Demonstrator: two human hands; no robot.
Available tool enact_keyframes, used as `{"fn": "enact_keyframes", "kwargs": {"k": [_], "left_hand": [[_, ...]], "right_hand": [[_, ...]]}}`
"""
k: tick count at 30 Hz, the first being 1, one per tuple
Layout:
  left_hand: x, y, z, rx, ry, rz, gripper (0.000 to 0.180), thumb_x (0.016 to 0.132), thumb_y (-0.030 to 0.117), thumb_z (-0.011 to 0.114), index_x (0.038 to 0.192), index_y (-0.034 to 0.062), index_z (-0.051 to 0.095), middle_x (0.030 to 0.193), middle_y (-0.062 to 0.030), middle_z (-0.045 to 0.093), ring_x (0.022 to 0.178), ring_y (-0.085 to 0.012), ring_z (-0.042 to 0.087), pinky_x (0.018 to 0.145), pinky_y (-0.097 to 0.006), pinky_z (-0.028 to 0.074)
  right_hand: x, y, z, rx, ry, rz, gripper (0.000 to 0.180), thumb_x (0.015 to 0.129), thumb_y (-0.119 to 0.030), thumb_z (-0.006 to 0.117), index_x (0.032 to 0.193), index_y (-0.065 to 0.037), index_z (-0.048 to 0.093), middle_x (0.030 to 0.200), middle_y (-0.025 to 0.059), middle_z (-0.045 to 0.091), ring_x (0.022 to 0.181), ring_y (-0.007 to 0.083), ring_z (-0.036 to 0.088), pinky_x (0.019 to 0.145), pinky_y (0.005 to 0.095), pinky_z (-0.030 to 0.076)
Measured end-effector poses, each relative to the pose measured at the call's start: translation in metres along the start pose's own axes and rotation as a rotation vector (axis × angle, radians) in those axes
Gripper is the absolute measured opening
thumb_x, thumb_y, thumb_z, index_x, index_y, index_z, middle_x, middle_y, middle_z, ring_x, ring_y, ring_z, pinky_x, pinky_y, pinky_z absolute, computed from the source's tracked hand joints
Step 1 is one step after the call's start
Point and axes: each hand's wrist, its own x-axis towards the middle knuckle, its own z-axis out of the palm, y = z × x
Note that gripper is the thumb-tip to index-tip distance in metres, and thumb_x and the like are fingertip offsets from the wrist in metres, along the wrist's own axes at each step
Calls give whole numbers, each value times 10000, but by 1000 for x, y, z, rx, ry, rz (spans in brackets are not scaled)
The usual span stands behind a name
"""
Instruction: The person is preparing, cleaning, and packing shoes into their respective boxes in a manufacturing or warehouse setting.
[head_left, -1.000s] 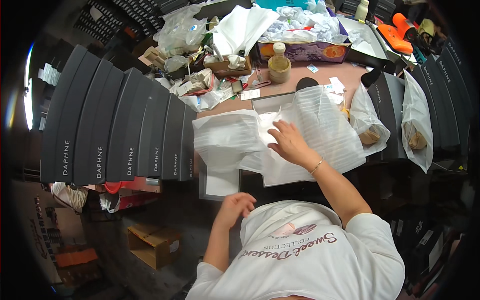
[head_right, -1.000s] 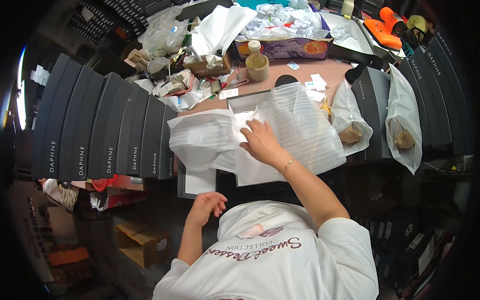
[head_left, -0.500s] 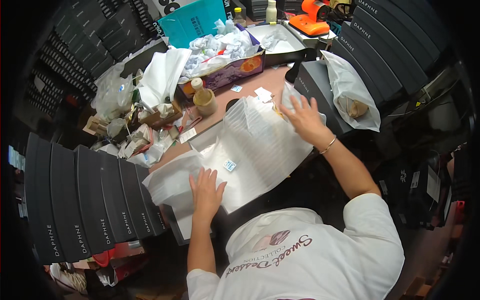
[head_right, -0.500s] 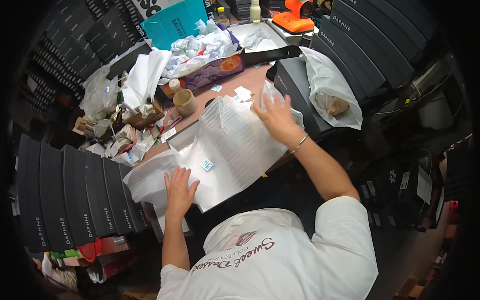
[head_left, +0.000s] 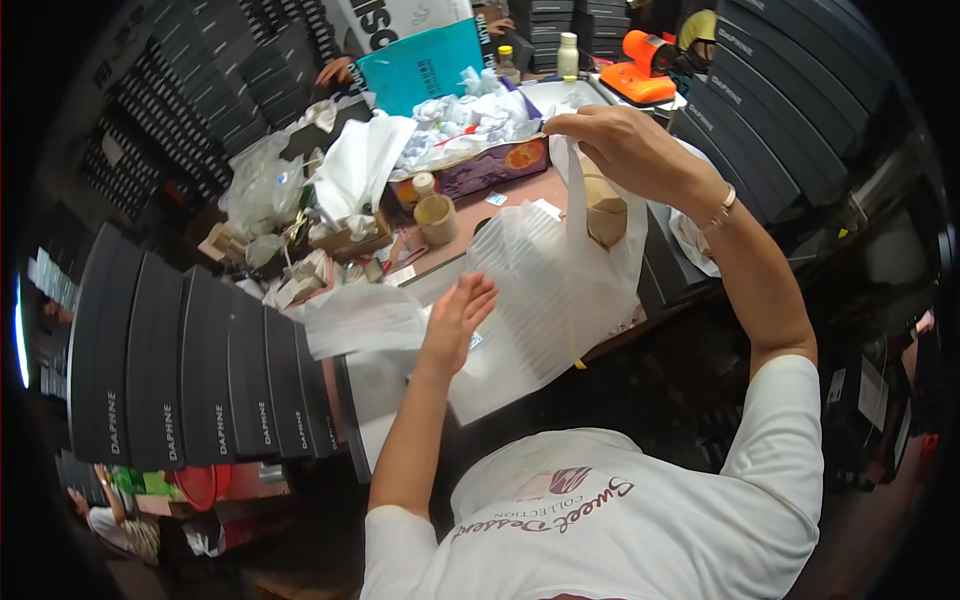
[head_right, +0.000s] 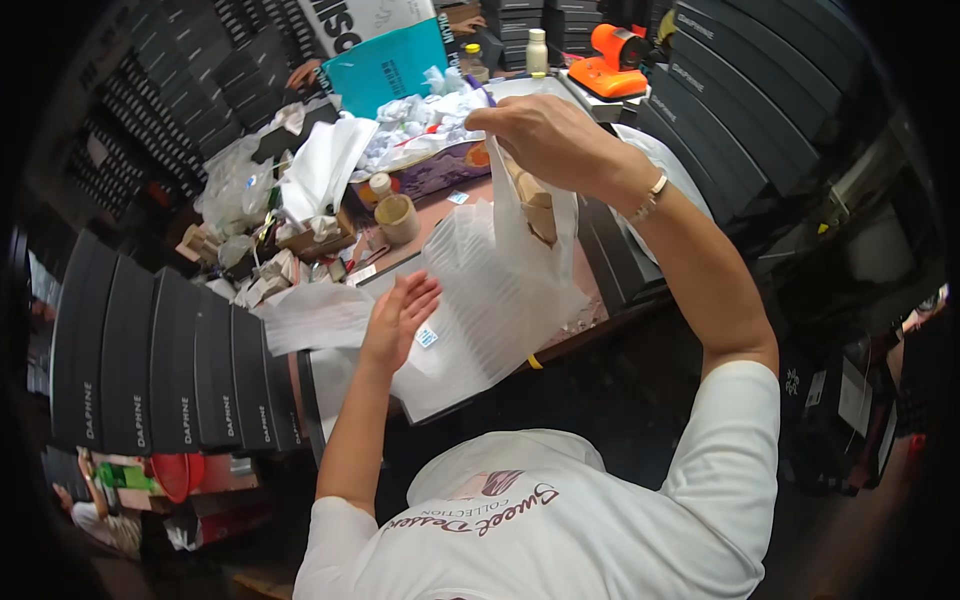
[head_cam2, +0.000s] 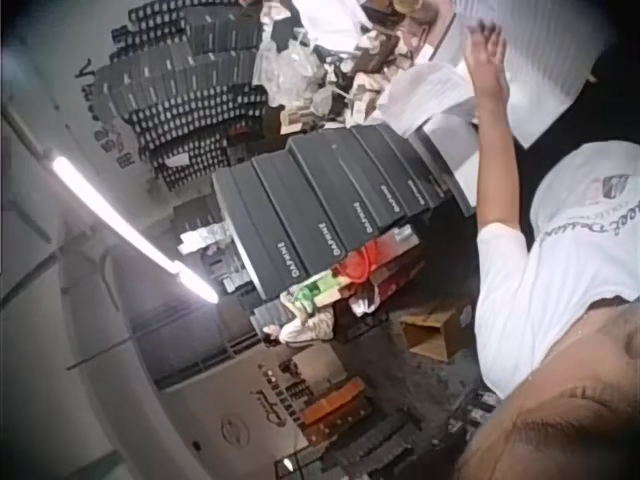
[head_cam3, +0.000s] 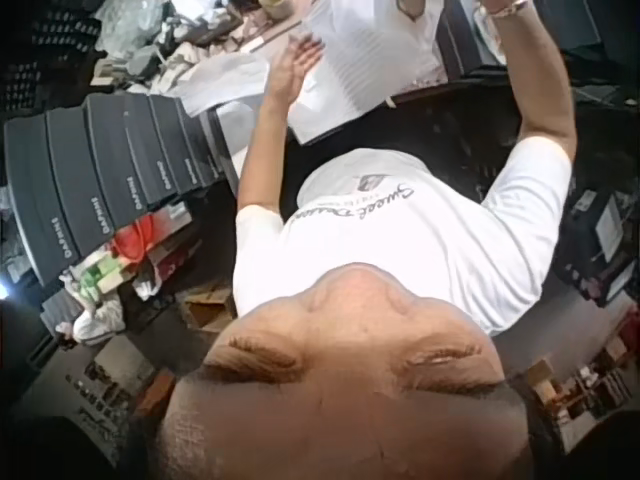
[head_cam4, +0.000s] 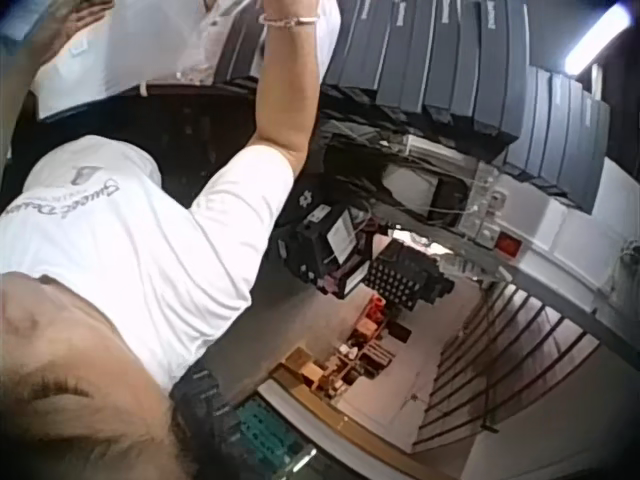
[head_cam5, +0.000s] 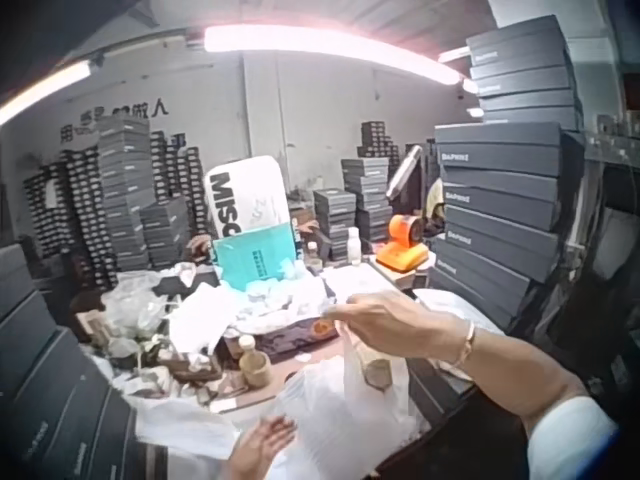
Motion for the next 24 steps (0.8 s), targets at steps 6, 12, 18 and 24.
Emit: {"fn": "enact_keyframes", "kwargs": {"k": [6,12,18,24], "left_hand": [[-24,-10,65,-761,-67,-104,654,837,525,622,1312,104,466,1133,-36,600,1051,-186,581,900,-353,483],[-29,-8,51,73,450,591,905,782,116,731,1455,37,132,1250,-176,473,1066,-278,557,883,-364,480],[-63,-2,64,877,-50,678,949,741,177,776,1456,7,175,1394,-263,345,1260,-390,416,1029,-421,370],[-117,-58,-77,87,949,378,633,901,106,600,1419,20,246,1380,-144,380,1289,-247,365,1039,-350,320]], "right_hand": [[-29,-123,15,388,-209,-91,204,774,-25,601,978,-30,594,875,150,574,744,334,601,633,412,482],[-117,-92,117,1017,-223,417,695,796,-247,722,1366,-44,379,1292,166,478,1160,298,504,946,383,420],[-116,-109,155,1682,611,1053,466,936,-349,550,1246,-4,505,1182,83,584,1069,185,580,909,318,478],[-122,-97,122,1896,361,721,531,879,-388,527,1250,-10,501,1122,121,613,1012,216,619,837,365,528]]}}
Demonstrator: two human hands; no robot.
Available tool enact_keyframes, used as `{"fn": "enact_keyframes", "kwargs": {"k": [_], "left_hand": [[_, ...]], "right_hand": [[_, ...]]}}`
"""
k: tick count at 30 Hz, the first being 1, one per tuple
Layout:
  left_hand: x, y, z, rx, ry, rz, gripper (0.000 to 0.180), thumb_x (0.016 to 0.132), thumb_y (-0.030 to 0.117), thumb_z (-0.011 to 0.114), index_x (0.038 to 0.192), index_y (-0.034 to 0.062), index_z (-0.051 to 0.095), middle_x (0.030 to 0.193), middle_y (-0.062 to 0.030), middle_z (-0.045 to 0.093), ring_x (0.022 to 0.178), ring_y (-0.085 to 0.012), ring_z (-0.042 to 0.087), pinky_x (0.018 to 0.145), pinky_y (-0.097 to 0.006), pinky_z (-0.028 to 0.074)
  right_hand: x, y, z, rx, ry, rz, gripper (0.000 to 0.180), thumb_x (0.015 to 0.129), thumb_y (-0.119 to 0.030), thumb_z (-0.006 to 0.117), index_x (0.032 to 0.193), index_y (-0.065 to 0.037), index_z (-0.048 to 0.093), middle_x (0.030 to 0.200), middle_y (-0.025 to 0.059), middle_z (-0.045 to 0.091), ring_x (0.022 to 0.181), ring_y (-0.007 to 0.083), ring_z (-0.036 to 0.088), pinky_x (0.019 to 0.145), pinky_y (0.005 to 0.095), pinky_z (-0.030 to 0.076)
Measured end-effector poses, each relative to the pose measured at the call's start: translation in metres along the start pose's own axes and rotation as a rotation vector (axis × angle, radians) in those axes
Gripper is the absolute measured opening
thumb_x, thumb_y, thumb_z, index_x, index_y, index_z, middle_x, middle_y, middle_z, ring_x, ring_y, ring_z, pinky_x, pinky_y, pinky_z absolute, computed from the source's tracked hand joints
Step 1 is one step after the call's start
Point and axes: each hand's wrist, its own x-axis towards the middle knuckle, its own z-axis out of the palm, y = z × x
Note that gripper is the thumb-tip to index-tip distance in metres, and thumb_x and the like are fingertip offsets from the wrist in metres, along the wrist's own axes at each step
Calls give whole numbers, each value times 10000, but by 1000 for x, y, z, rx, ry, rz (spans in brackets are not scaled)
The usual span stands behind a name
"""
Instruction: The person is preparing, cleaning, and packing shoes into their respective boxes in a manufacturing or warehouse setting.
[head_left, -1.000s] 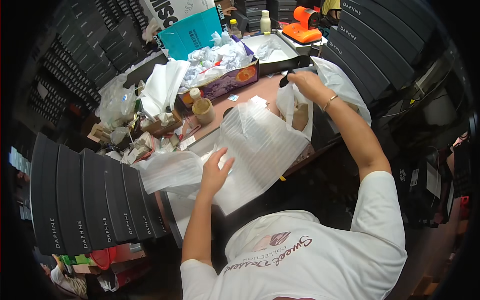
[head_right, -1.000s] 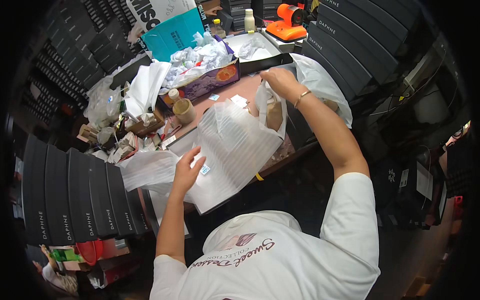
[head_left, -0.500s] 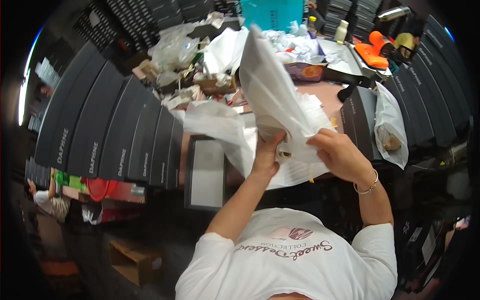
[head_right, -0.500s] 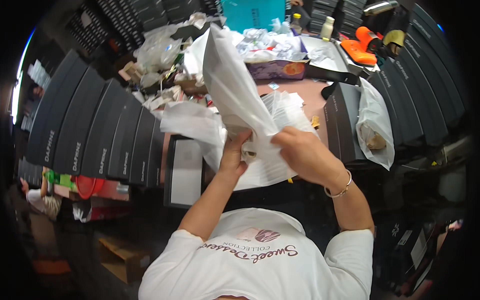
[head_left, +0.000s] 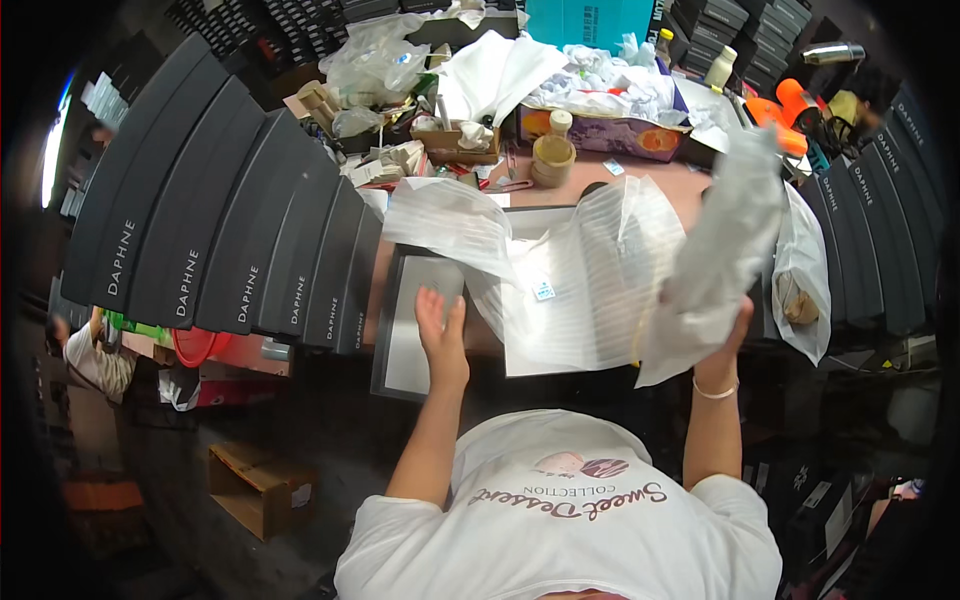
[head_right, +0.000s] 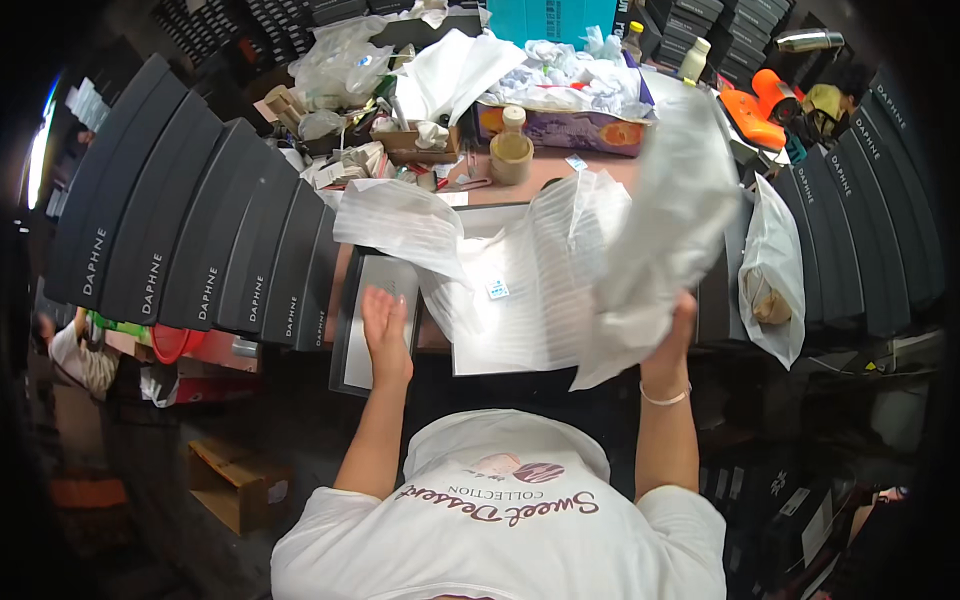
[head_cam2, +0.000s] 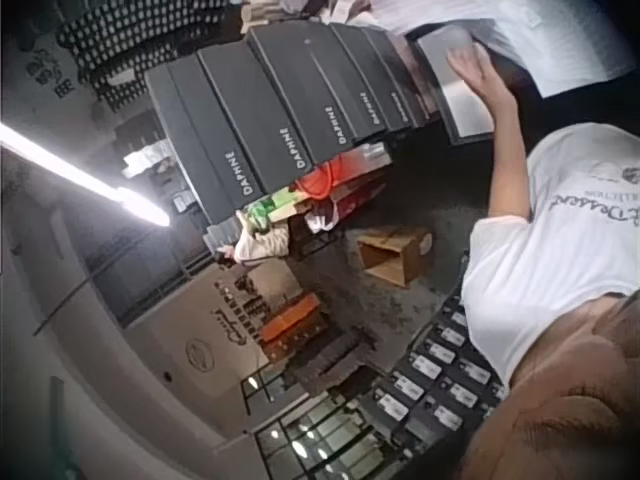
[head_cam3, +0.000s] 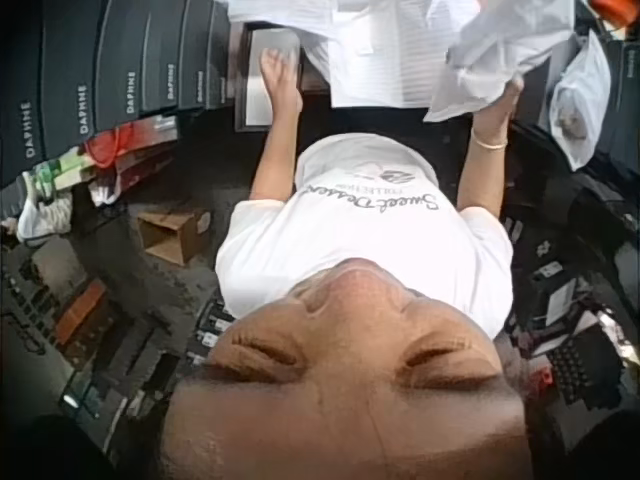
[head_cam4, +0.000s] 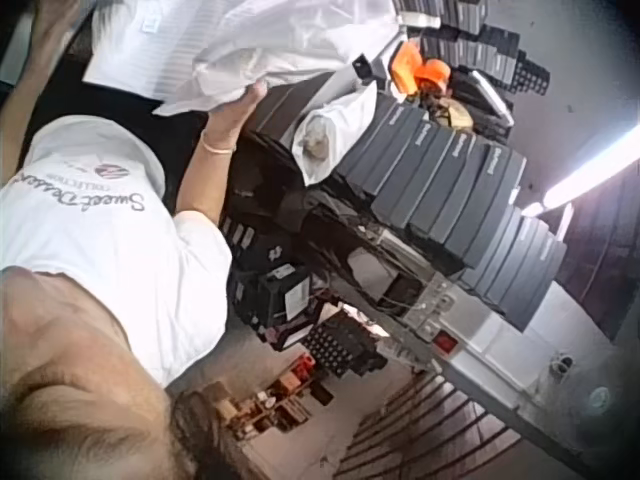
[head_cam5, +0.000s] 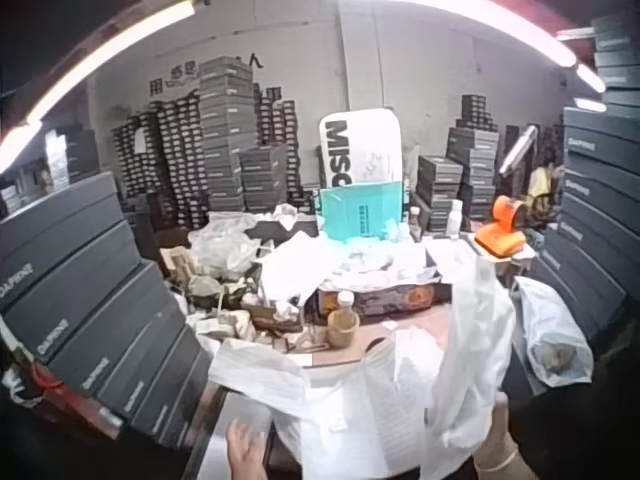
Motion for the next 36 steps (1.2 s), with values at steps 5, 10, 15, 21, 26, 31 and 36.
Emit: {"fn": "enact_keyframes", "kwargs": {"k": [5,10,15,21,26,31,36], "left_hand": [[54,-69,-8,-448,-168,-450,509,868,109,632,1313,0,408,1245,-116,509,1157,-220,484,961,-355,400],[40,-50,1,-267,-237,-348,240,847,45,629,1084,44,592,997,-35,624,896,-147,600,762,-303,494],[-18,-32,-34,-516,236,-435,205,830,48,646,1030,61,600,996,-42,603,864,-154,589,720,-306,494],[-44,-17,-36,-221,76,-129,174,819,33,651,984,61,600,962,-47,592,852,-165,594,709,-303,496],[-72,13,-17,501,-437,544,96,834,14,644,928,5,623,813,-64,606,790,-176,579,710,-285,468],[-65,24,-22,576,-351,265,188,858,67,617,1042,33,602,956,-141,615,865,-269,592,812,-368,466],[-59,9,16,840,-950,545,352,830,169,658,1137,13,584,1160,-182,579,1115,-357,520,984,-422,392]], "right_hand": [[31,102,30,-331,-47,742,449,843,-349,573,1108,14,584,968,111,653,917,149,641,785,319,535],[32,194,1,-1445,-532,558,576,802,-358,558,1104,133,534,1018,355,596,996,473,576,892,445,445],[27,188,-9,-1036,-297,503,497,803,-304,523,1090,100,562,990,330,616,933,432,607,841,427,459],[21,167,1,-1131,-488,318,462,793,-300,544,1028,98,555,952,330,618,915,441,603,816,445,463],[24,209,-9,-1471,-536,347,534,805,-359,537,1044,119,538,964,355,594,910,462,592,816,485,461],[26,184,9,-1474,-528,380,489,799,-348,559,1009,94,551,935,303,622,875,439,609,812,469,483],[24,212,-28,-1426,-588,296,571,793,-155,635,1308,-16,432,1207,244,502,1107,369,533,897,435,460]]}}
